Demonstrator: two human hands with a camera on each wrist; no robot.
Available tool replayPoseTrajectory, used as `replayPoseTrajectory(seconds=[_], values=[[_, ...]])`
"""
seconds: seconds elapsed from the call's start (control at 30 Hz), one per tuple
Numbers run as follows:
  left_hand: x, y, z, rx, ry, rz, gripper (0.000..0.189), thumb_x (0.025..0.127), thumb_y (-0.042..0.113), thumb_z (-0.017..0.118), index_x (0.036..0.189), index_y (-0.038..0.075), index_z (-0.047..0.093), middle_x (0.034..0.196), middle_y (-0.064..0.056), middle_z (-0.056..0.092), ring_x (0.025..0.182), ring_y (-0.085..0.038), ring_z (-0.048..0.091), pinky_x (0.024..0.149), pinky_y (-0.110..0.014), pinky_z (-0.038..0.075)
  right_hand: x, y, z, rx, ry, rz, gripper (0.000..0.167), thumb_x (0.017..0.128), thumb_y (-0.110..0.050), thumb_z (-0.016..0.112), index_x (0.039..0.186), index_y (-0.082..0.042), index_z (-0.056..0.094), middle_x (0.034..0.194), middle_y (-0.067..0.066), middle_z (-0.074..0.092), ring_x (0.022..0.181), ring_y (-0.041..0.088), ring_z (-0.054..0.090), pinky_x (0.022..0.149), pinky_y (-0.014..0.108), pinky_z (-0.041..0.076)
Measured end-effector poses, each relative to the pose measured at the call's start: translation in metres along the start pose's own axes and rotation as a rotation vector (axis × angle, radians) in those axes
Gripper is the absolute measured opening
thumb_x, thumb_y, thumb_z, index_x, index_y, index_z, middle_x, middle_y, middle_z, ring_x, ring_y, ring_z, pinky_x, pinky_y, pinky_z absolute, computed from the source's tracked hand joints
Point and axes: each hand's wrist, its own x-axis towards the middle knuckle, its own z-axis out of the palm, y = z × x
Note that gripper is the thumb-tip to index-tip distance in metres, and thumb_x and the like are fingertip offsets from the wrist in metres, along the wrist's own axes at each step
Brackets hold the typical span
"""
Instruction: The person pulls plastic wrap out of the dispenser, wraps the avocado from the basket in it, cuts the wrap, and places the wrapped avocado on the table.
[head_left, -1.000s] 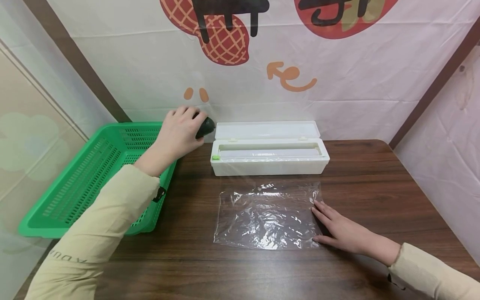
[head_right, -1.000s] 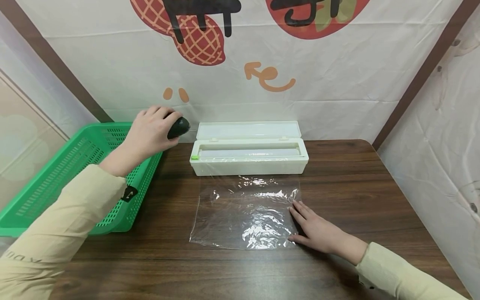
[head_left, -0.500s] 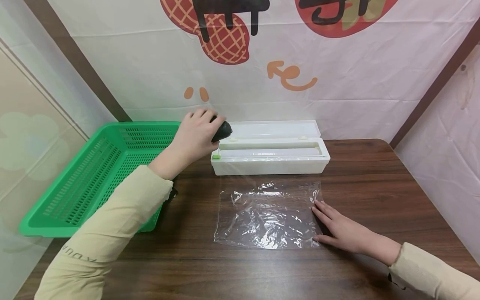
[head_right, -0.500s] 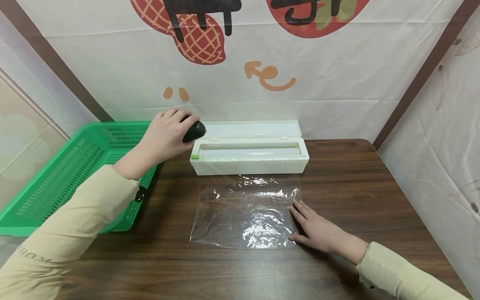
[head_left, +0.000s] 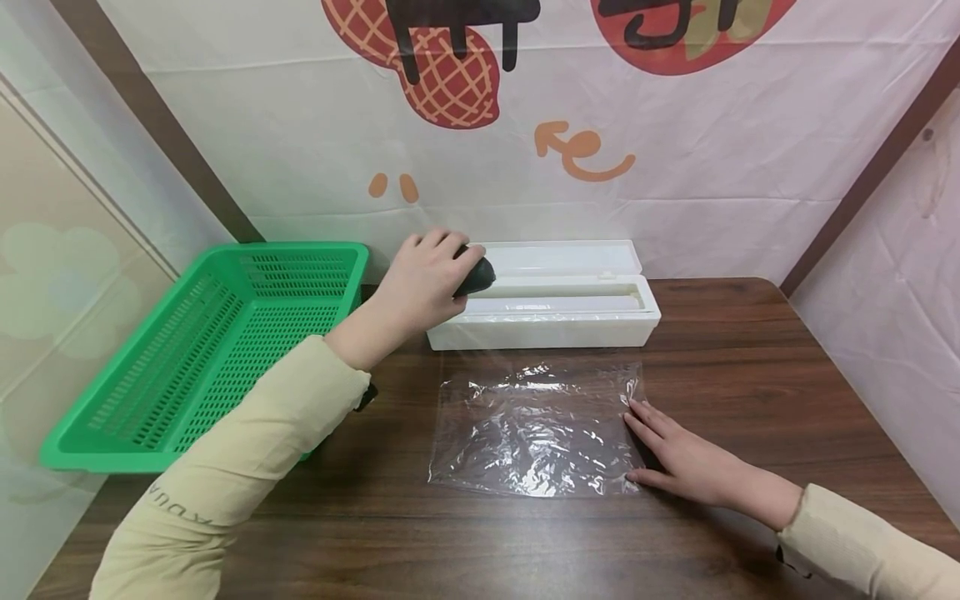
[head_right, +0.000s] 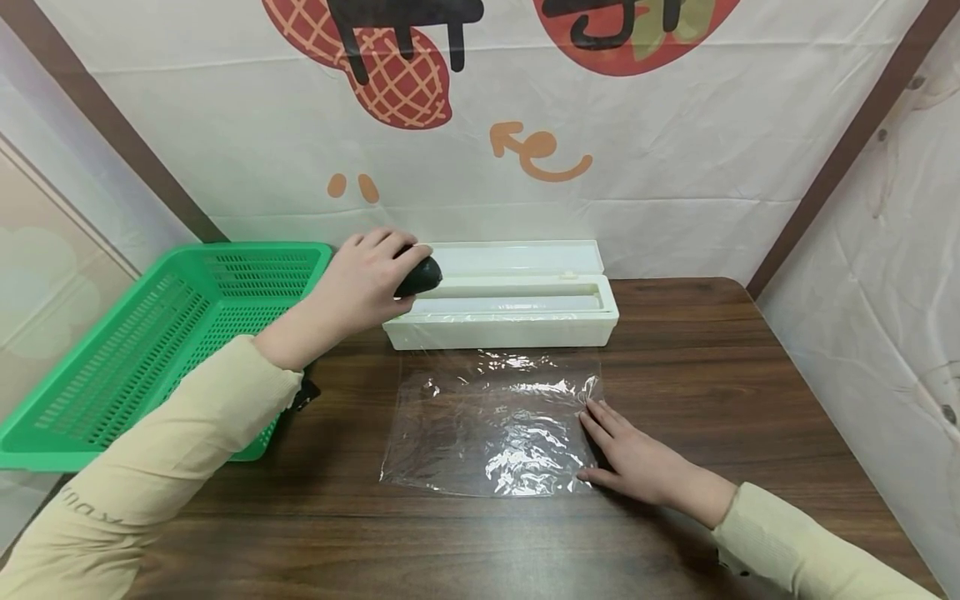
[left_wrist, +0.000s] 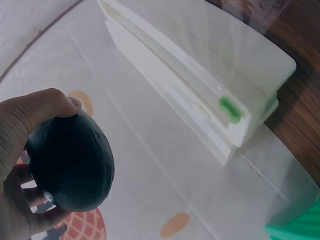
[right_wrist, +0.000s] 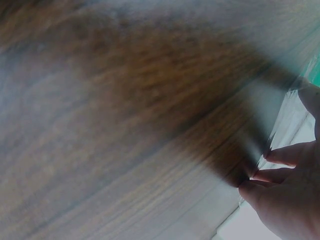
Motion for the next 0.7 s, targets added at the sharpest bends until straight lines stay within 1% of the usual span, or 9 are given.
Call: replayPoseTrajectory(seconds=[0.1, 0.27, 0.7], values=[[0.001, 0.005, 0.001, 0.002, 0.016, 0.018, 0.044, 0.069, 0.014, 0.071, 0.110, 0.006, 0.057, 0.107, -0.014, 0.058, 0.101, -0.032, 0.051, 0.075, -0.048, 0.045, 0.000, 0.000, 0.000, 0.001, -0.003, -0.002, 0.075, 0.086, -0.047, 0.057, 0.134, 0.007, 0.038, 0.143, 0.024, 0.027, 0.129, 0.040, 0.029, 0.099, 0.048, 0.034], [0.002, 0.013, 0.002, 0.012, 0.015, 0.044, 0.043, 0.070, 0.016, 0.071, 0.109, 0.007, 0.057, 0.105, -0.014, 0.058, 0.100, -0.031, 0.051, 0.076, -0.047, 0.045, 0.000, 0.001, 0.001, 0.001, -0.007, -0.005, 0.075, 0.086, -0.047, 0.057, 0.134, 0.007, 0.038, 0.143, 0.024, 0.027, 0.129, 0.040, 0.028, 0.099, 0.049, 0.034], [0.002, 0.037, 0.008, -0.011, -0.051, 0.080, 0.045, 0.069, 0.018, 0.071, 0.111, 0.009, 0.056, 0.105, -0.011, 0.057, 0.098, -0.029, 0.051, 0.072, -0.043, 0.045, 0.001, -0.001, -0.001, 0.000, -0.008, 0.001, 0.075, 0.085, -0.047, 0.058, 0.134, 0.006, 0.038, 0.143, 0.024, 0.027, 0.129, 0.040, 0.029, 0.099, 0.049, 0.034]])
